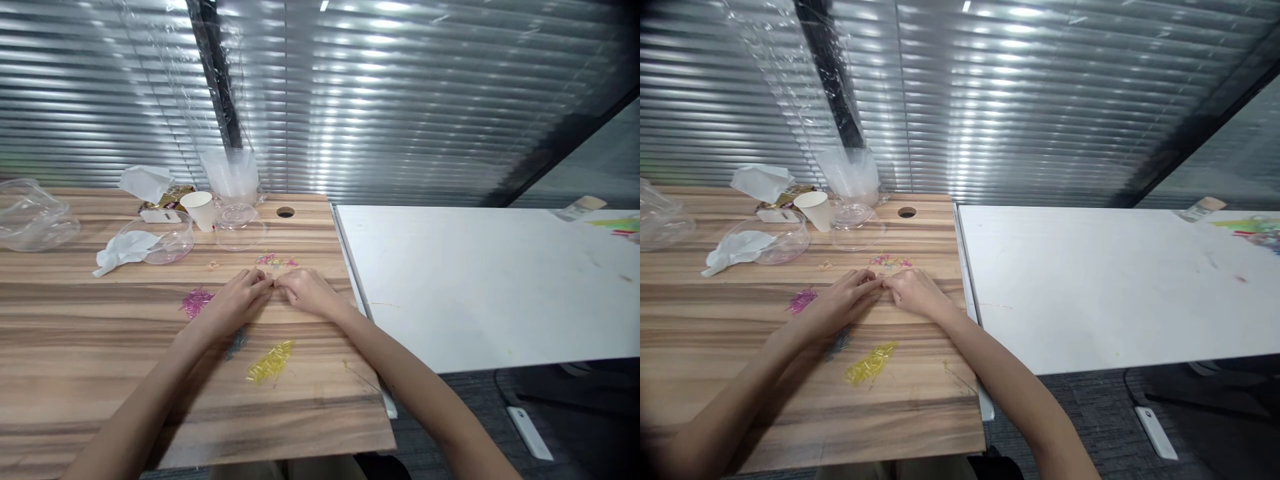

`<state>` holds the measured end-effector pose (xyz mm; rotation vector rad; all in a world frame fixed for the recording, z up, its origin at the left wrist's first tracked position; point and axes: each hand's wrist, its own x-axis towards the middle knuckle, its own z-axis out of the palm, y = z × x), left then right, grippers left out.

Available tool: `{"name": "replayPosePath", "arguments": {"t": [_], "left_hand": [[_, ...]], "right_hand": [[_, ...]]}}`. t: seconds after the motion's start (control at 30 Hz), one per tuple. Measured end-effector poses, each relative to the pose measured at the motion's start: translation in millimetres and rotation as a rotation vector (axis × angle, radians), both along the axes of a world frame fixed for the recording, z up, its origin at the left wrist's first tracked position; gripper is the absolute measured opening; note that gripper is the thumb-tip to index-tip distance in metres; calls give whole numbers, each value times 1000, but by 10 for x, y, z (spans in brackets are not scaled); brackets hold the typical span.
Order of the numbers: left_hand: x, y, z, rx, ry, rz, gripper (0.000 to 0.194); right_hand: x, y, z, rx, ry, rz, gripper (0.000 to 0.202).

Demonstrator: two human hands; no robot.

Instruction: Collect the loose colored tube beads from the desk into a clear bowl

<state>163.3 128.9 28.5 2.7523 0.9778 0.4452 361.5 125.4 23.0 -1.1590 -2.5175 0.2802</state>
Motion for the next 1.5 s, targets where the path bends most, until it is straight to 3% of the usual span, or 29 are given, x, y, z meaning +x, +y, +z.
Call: {"name": "replayPosePath", "arguments": {"t": [0.4,1.5], "left_hand": [[32,-24,54,13,25,11,26],[33,-9,16,8,33,26,26]], "right_hand": [[-2,-3,-4,11,2,-6,30],[-4,11,-18,17,9,17,32]]}}
